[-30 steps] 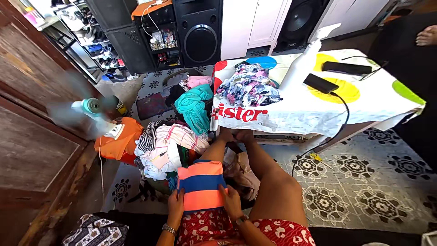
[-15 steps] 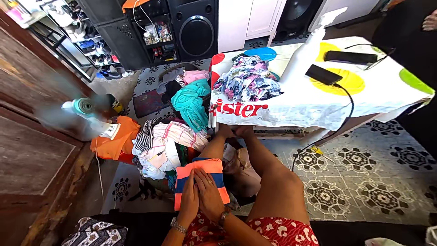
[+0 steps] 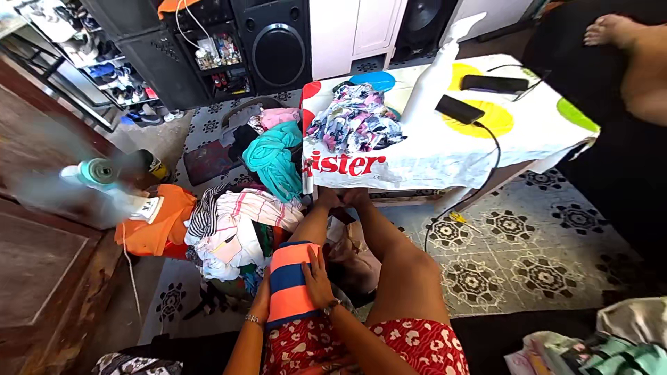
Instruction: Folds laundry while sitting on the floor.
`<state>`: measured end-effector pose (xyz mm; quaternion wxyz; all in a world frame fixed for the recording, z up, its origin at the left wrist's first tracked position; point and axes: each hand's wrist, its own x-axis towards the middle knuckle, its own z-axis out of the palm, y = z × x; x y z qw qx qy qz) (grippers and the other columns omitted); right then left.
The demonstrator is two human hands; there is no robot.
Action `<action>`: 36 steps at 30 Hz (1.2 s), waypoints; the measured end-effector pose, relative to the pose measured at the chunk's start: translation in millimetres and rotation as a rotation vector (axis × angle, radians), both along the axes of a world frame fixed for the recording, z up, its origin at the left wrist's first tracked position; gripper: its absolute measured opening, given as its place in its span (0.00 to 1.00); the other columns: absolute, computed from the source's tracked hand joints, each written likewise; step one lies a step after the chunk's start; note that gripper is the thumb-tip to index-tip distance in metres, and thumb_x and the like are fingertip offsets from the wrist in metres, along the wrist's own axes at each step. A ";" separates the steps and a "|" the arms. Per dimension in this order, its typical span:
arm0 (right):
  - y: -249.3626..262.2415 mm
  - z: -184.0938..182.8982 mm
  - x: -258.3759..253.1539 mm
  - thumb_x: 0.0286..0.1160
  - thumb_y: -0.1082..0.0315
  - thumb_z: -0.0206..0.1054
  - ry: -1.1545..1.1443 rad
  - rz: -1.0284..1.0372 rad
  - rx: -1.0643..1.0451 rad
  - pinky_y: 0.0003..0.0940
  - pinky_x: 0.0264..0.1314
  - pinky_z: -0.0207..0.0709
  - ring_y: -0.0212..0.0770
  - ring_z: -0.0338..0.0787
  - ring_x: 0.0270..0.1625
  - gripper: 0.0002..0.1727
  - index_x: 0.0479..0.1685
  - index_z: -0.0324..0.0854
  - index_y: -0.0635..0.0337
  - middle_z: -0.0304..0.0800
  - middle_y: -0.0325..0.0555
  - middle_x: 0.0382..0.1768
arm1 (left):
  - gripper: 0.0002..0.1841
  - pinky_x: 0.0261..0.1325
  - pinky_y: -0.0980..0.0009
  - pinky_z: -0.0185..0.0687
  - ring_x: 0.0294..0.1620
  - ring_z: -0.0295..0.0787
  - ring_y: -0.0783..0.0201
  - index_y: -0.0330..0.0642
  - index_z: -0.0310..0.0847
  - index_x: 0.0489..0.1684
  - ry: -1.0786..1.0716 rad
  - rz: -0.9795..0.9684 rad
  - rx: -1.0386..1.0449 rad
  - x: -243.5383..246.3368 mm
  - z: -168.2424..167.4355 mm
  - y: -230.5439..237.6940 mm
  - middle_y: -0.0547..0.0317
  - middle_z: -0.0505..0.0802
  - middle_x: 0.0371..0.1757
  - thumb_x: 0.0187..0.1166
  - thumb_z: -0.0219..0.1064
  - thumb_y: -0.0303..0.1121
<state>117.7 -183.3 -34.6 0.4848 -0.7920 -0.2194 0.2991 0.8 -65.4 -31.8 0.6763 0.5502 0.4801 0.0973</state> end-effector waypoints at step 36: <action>-528.1 154.5 36.3 0.86 0.66 0.59 0.004 -1.288 0.198 0.33 0.47 0.89 0.31 0.91 0.45 0.19 0.73 0.68 0.58 0.88 0.40 0.47 | 0.17 0.47 0.59 0.88 0.42 0.92 0.57 0.34 0.79 0.70 -0.043 -0.901 0.429 55.5 16.5 -106.9 0.44 0.93 0.52 0.85 0.61 0.26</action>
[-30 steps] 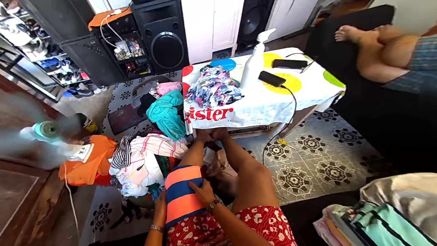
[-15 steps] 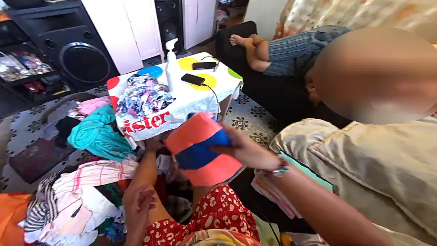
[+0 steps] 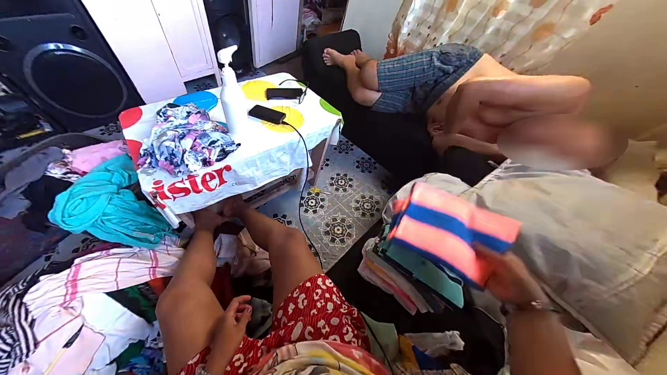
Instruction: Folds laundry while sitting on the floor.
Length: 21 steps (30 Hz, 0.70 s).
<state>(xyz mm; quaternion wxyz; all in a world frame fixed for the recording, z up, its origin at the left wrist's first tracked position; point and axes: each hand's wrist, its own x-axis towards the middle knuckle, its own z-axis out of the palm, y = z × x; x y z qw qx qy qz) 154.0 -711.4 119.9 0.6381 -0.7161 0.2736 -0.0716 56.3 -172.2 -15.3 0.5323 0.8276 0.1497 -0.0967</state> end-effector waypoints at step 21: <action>48.5 -82.2 53.0 0.84 0.38 0.54 0.392 0.317 -0.844 0.77 0.80 0.56 0.71 0.66 0.86 0.36 0.84 0.74 0.49 0.66 0.62 0.86 | 0.19 0.67 0.40 0.79 0.64 0.90 0.47 0.47 0.83 0.72 0.301 -0.401 0.502 9.5 2.4 -15.5 0.49 0.93 0.62 0.88 0.59 0.42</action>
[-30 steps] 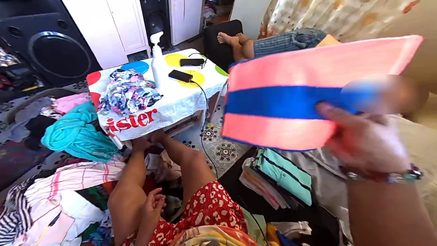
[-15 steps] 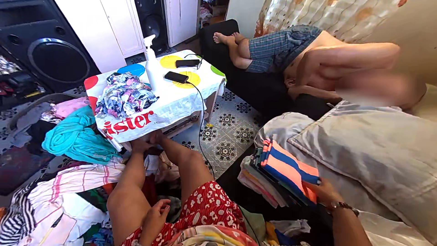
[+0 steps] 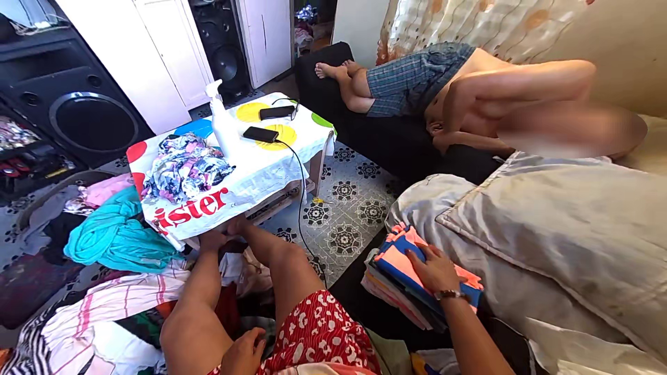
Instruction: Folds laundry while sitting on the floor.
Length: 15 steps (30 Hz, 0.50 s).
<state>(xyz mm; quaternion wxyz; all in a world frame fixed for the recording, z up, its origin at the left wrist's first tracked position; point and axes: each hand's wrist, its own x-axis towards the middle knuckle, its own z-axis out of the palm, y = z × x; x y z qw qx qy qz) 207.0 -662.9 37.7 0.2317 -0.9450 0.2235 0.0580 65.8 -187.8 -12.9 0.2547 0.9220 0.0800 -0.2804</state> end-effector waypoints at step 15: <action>70.7 -26.5 -72.9 0.57 0.60 0.83 -0.549 0.492 -0.432 0.89 0.76 0.48 0.77 0.70 0.83 0.38 0.77 0.82 0.46 0.75 0.65 0.81 | 0.20 0.68 0.37 0.78 0.63 0.90 0.43 0.43 0.83 0.73 -0.025 -0.039 -0.070 -8.2 -1.0 4.4 0.45 0.93 0.62 0.89 0.59 0.41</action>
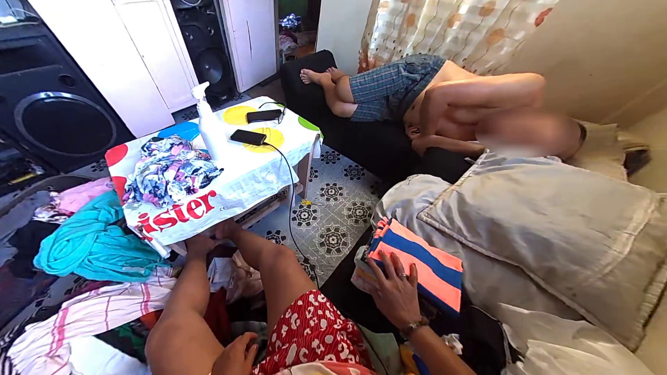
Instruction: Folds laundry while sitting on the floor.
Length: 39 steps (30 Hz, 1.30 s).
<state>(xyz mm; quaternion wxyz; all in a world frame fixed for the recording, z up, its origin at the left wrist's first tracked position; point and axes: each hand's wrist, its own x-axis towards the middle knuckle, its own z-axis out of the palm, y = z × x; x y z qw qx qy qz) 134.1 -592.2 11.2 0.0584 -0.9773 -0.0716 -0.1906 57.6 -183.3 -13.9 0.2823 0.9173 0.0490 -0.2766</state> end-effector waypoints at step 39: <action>211.9 4.3 31.6 0.83 0.65 0.64 0.816 0.895 -0.127 0.75 0.89 0.40 0.64 0.68 0.87 0.17 0.61 0.88 0.64 0.83 0.59 0.74 | 0.21 0.76 0.44 0.73 0.75 0.82 0.49 0.46 0.79 0.76 0.033 0.032 -0.029 -5.3 14.9 0.1 0.49 0.86 0.74 0.91 0.53 0.40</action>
